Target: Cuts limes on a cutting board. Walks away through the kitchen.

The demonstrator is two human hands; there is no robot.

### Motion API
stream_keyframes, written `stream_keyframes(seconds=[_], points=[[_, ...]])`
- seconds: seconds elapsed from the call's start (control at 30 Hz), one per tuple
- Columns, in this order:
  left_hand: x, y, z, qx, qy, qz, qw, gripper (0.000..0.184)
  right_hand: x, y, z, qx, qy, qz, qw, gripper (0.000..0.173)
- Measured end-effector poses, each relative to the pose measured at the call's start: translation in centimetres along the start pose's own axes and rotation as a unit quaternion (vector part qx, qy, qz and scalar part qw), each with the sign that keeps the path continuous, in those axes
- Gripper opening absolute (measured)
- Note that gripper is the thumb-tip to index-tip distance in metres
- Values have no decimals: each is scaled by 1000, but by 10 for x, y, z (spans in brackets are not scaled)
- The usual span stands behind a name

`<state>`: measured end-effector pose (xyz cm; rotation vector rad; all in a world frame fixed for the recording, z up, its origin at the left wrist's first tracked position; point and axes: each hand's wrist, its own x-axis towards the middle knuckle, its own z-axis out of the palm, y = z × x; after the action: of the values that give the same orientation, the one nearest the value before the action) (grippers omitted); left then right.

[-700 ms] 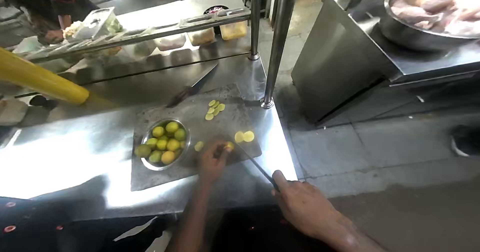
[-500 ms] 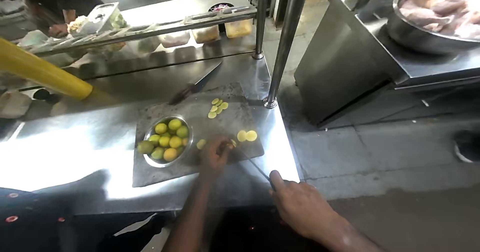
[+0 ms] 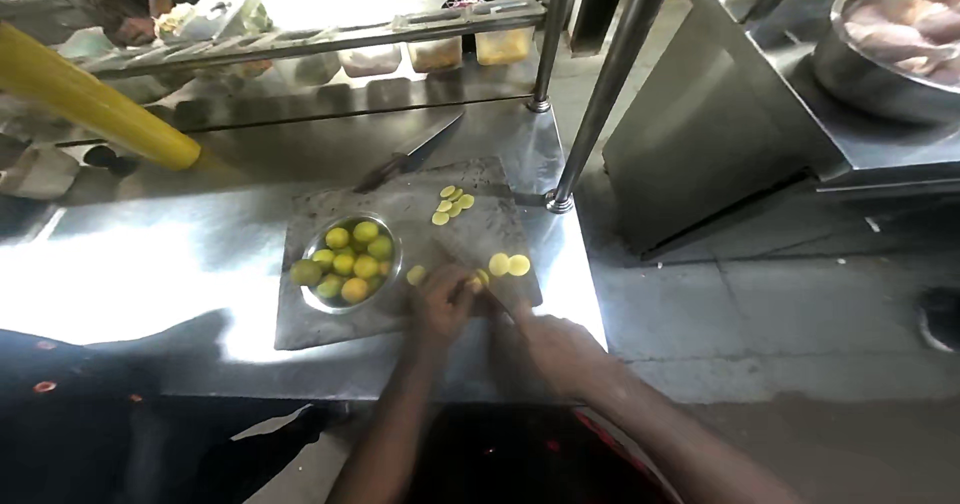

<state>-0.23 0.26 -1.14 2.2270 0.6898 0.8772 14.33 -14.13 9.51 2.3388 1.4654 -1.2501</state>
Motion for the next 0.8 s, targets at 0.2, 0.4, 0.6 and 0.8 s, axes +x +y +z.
stream_keyframes(seconds=[0.2,0.4,0.6,0.8], points=[[-1,0,4,12,-11,8,1000,25,-70,46,21,-29,-72,57,995,37],[22,27,-19,82,19,-87,993,27,-75,52,28,-3,-60,42,997,37],[51,49,-20,347,-141,-158,914,34,-79,100,58,147,13,-19,989,40],[49,48,39,261,-169,-19,950,58,-102,140,77,299,104,6,948,42]])
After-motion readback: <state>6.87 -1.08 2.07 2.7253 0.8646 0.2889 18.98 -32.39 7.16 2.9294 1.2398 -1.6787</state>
